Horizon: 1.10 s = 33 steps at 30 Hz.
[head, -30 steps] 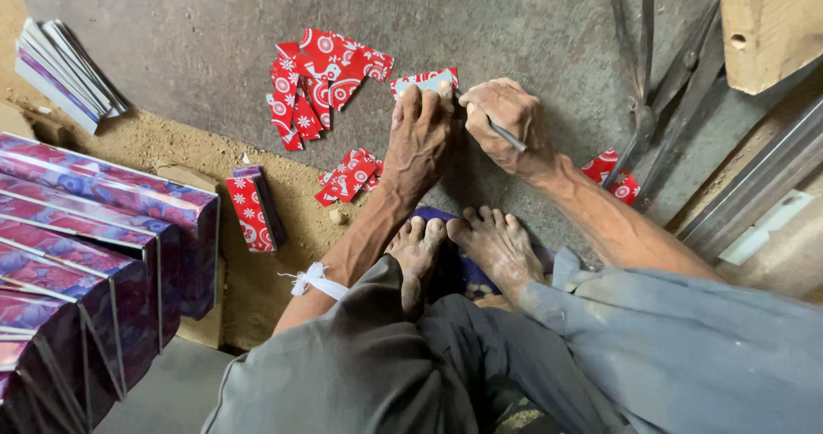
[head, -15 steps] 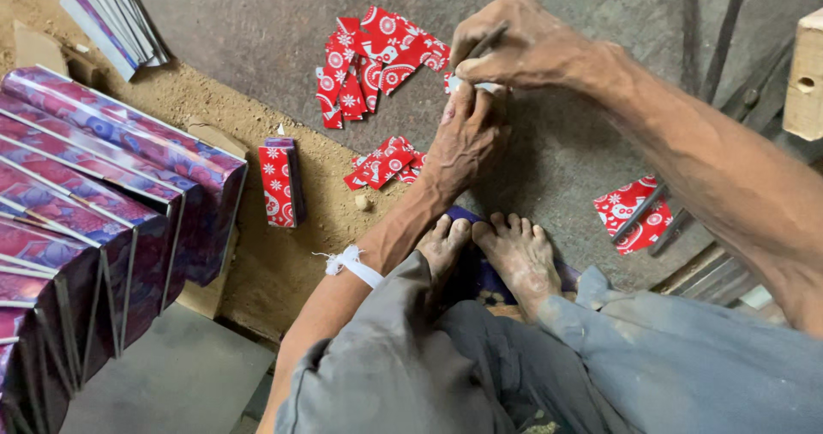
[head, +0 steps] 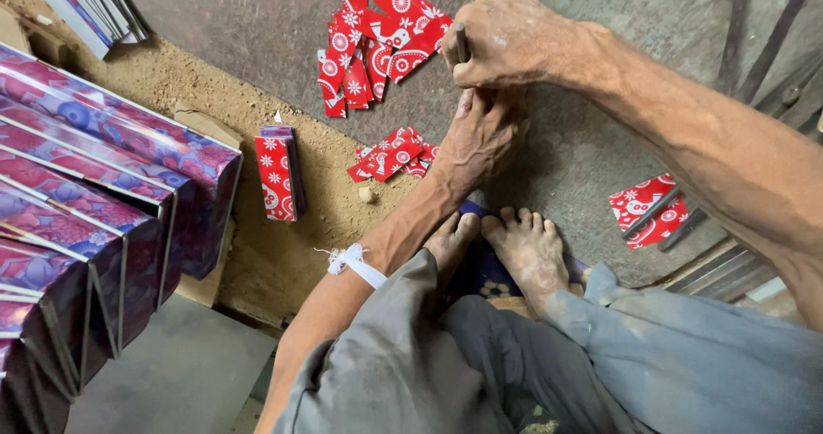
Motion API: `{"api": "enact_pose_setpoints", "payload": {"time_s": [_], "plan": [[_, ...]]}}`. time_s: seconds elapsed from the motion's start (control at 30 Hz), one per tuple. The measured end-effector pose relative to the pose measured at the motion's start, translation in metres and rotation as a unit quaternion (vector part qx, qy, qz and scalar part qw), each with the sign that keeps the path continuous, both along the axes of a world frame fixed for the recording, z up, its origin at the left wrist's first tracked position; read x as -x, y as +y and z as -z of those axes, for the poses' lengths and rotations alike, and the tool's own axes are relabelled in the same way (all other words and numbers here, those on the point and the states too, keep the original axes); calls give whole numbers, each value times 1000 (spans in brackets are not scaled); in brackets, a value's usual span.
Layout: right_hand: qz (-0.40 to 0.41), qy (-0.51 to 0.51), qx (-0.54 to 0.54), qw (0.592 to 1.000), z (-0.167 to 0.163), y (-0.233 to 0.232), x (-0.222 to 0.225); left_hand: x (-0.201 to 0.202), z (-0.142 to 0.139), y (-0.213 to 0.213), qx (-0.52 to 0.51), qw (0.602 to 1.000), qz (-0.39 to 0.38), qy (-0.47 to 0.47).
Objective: The person sits on the floor cutting red patterned paper into small pieces with a knife, then operates a large foot-assisted shears to cut strips of the patterned paper, setting cut pieces aside in piles.
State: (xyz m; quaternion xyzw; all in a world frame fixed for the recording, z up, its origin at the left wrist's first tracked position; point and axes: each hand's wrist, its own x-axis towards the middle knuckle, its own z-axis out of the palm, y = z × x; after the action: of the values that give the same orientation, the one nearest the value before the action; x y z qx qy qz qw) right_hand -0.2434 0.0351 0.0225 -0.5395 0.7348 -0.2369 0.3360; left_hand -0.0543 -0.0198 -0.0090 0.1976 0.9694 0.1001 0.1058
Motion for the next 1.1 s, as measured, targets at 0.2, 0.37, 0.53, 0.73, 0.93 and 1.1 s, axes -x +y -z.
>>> {"api": "enact_pose_setpoints", "payload": {"time_s": [0.2, 0.37, 0.53, 0.73, 0.93, 1.1], "plan": [[23, 18, -3, 1000, -3, -2, 1, -2, 3, 0, 5, 1000, 12, 14], [6, 21, 15, 1000, -1, -3, -1, -4, 4, 0, -93, 994, -49, -8], [75, -117, 1, 990, 2, 1, 5, -3, -2, -1, -22, 999, -28, 26], [12, 10, 16, 1000, 9, -2, -1, 1, -3, -1, 38, 998, 41, -8], [65, -58, 30, 996, 11, 3, 3, -2, -1, 0, -41, 998, -50, 5], [123, -169, 8, 978, 4, 10, 9, -1, -3, -2, -65, 995, -75, 15]]}}
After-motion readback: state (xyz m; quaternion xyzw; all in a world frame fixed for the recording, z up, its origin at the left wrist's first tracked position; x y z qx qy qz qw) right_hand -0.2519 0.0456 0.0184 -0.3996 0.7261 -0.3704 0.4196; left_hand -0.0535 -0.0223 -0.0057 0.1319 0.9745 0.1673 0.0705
